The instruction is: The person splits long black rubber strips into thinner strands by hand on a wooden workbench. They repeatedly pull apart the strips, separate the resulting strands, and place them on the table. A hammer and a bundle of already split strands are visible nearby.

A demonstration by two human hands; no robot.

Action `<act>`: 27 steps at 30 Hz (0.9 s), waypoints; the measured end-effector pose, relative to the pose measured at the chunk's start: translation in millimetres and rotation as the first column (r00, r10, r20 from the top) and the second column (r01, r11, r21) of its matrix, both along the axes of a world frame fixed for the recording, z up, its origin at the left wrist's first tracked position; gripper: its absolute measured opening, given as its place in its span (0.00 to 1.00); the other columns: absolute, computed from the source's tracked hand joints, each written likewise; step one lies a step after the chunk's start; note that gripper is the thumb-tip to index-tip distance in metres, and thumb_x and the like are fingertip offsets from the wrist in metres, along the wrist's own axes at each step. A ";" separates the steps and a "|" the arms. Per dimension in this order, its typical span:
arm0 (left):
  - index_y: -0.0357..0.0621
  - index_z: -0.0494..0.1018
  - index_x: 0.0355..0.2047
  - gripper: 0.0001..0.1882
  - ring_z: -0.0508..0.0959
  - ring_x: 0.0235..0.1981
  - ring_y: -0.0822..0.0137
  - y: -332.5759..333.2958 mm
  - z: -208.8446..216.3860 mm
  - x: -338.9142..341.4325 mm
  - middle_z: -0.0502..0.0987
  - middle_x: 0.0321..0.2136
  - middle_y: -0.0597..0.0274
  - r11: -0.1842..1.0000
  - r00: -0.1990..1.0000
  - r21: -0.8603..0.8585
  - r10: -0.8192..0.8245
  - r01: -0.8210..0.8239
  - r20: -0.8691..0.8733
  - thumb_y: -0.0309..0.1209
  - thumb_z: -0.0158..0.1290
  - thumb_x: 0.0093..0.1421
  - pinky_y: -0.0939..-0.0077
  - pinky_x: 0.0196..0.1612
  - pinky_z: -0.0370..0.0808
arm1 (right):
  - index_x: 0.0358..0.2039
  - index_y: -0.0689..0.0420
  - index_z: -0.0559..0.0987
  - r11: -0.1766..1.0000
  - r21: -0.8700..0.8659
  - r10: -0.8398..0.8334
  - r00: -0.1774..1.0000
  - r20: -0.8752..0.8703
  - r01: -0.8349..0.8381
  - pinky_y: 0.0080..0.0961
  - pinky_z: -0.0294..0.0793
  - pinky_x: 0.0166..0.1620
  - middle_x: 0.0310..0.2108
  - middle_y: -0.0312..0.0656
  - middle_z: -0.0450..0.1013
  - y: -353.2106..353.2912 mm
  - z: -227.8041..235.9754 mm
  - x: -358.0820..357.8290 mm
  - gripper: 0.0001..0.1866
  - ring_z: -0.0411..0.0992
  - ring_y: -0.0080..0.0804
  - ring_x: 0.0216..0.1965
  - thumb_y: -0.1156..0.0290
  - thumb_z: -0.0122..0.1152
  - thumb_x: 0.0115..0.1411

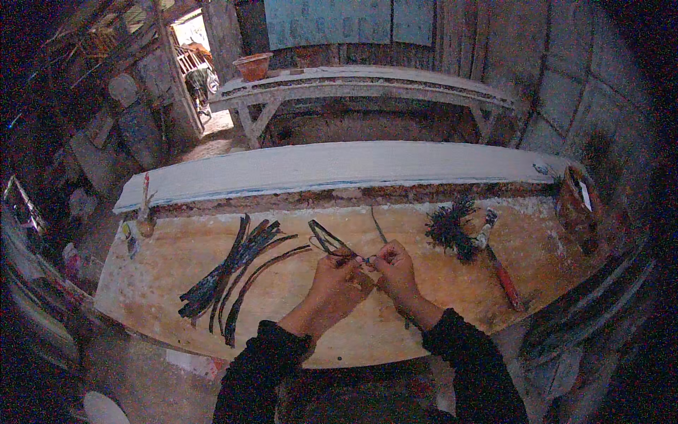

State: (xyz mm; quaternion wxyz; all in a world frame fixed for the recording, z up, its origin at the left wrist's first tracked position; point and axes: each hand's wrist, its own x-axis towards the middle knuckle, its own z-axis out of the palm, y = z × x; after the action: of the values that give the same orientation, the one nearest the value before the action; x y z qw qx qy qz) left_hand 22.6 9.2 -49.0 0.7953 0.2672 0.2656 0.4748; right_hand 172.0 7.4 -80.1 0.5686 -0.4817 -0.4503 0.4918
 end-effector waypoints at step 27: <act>0.44 0.68 0.35 0.07 0.76 0.30 0.63 8.2 -22.5 -6.2 0.76 0.32 0.58 0.994 1.000 0.104 -0.016 0.018 -0.015 0.27 0.56 0.59 0.69 0.28 0.75 | 0.35 0.57 0.71 0.953 -0.104 0.232 0.908 -0.348 -0.284 0.25 0.79 0.36 0.33 0.37 0.73 6.8 -5.8 3.8 0.05 0.73 0.23 0.33 0.70 0.54 0.64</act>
State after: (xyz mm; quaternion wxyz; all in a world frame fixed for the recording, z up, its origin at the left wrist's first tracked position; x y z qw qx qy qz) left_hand 16.4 17.4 -71.5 0.7824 0.3142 0.2438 0.4793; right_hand 175.9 14.3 -85.9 0.5275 -0.3702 -0.3691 0.6697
